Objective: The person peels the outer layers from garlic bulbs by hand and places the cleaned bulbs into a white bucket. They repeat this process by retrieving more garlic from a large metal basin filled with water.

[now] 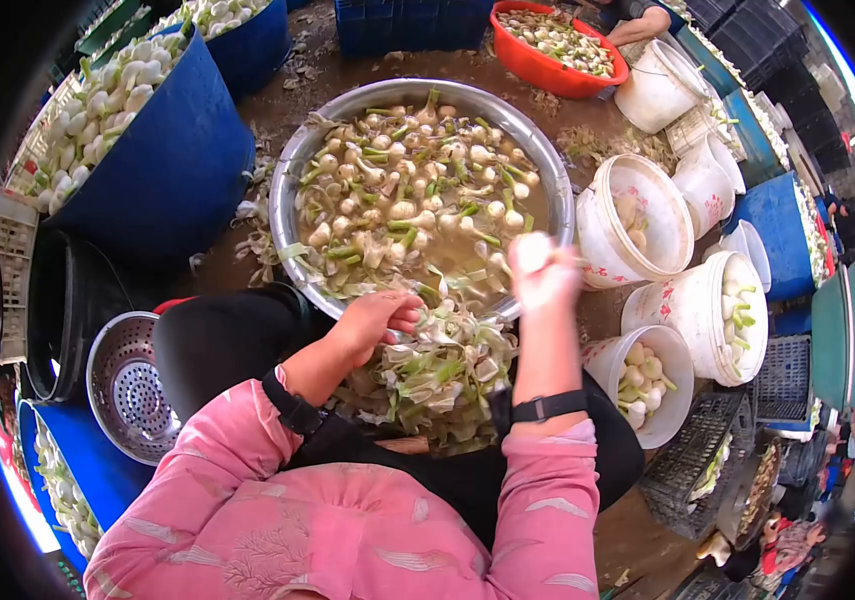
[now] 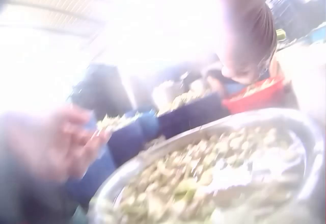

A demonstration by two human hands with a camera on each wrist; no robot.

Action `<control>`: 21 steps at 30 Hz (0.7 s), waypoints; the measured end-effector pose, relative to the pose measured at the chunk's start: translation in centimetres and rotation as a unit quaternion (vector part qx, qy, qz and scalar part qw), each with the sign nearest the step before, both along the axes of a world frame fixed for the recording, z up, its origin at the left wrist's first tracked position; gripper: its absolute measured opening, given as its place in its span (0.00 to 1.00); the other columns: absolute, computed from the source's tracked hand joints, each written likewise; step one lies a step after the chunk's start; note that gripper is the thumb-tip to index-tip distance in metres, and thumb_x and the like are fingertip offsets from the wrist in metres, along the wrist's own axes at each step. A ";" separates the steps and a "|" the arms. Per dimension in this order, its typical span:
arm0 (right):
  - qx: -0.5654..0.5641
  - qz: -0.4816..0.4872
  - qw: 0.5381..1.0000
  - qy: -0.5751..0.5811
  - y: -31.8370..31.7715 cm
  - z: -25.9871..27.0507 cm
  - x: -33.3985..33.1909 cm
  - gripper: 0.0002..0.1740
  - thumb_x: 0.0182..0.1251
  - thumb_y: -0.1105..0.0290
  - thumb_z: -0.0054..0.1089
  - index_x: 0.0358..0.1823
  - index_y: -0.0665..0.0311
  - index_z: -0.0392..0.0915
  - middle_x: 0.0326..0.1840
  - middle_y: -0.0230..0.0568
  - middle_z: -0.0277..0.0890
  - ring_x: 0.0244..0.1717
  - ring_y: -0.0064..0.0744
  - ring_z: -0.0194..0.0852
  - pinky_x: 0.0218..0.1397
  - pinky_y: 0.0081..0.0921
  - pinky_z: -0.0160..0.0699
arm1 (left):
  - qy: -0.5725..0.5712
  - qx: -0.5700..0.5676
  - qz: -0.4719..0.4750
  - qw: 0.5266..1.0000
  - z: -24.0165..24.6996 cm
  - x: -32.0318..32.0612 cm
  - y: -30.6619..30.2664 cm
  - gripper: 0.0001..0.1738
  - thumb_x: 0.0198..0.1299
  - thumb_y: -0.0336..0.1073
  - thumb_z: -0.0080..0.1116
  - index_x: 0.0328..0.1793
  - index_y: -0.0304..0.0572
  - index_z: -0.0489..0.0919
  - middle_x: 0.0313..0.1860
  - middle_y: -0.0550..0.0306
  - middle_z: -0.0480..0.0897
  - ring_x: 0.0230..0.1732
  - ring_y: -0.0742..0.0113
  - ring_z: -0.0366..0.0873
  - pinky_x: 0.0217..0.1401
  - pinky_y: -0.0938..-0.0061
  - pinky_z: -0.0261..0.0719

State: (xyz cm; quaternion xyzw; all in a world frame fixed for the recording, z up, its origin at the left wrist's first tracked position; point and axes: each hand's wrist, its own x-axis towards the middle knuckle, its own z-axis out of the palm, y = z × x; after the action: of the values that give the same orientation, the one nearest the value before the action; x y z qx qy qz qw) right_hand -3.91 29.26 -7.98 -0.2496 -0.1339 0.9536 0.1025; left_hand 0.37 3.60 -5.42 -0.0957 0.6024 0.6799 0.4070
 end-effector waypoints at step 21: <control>0.900 0.030 0.435 -0.015 -8.8 -1.0 0.1 0.12 0.51 0.73 0.51 0.39 0.62 0.73 0.37 0.44 0.74 0.38 0.42 0.72 0.41 0.32 0.69 | -0.181 0.260 0.164 0.934 -1.5 -4.0 1.6 0.19 0.60 0.47 0.40 0.51 0.42 0.66 0.33 0.56 0.75 0.31 0.70 0.73 0.28 0.82 0.71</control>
State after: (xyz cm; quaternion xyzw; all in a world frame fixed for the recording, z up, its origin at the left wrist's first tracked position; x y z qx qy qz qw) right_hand -3.85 20.47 -8.97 -0.0261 -0.9252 0.2936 0.2389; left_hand -3.64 5.22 -6.90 -0.2056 0.2970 0.8412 0.4024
